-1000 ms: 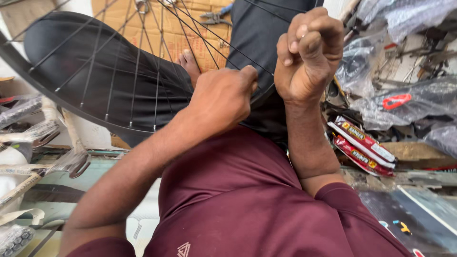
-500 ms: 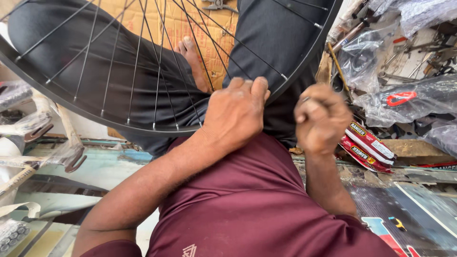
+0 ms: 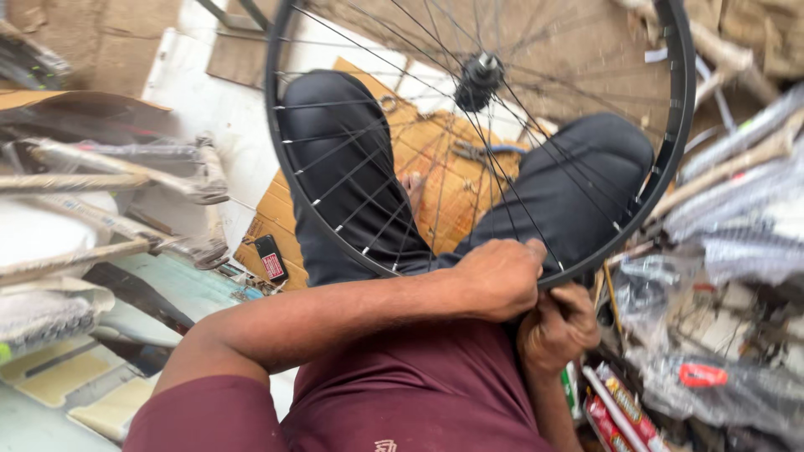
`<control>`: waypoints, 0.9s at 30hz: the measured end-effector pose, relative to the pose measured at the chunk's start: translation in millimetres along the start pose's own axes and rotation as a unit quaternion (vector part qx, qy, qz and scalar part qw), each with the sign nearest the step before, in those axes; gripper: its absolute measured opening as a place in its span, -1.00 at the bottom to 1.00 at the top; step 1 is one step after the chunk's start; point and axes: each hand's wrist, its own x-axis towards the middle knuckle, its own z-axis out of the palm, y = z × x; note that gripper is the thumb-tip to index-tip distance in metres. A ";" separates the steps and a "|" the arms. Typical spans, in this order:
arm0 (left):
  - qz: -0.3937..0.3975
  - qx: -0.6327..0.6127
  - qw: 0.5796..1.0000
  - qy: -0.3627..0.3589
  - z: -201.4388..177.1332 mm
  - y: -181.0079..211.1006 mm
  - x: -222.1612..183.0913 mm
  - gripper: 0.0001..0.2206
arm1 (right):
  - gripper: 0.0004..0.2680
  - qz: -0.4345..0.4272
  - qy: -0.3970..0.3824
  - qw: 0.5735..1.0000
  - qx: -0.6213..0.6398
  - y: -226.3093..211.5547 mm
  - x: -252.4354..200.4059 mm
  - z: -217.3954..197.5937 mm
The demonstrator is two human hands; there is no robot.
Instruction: The person inserts spokes into a bicycle wheel hub and then threads them through the rim, using a small tool to tighten the spoke nipples.
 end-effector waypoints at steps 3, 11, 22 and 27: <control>0.007 -0.012 1.000 -0.002 -2.8 0.7 0.0 -0.79 | -0.83 -0.016 0.009 1.000 -0.003 -2.0 -3.0 3.5; -0.015 -0.023 0.999 -0.030 -8.8 6.2 -4.9 -0.76 | -0.87 0.009 -0.010 1.000 -0.009 -9.3 -12.3 4.0; -0.006 -0.024 0.999 -0.022 -6.8 6.8 -14.7 -0.77 | -0.88 -0.004 0.038 0.999 0.013 -6.0 -14.6 2.6; 0.000 -0.034 0.998 -0.060 -10.0 4.0 -12.3 -0.78 | -0.86 -0.046 -0.005 0.999 -0.028 -6.3 -19.2 7.9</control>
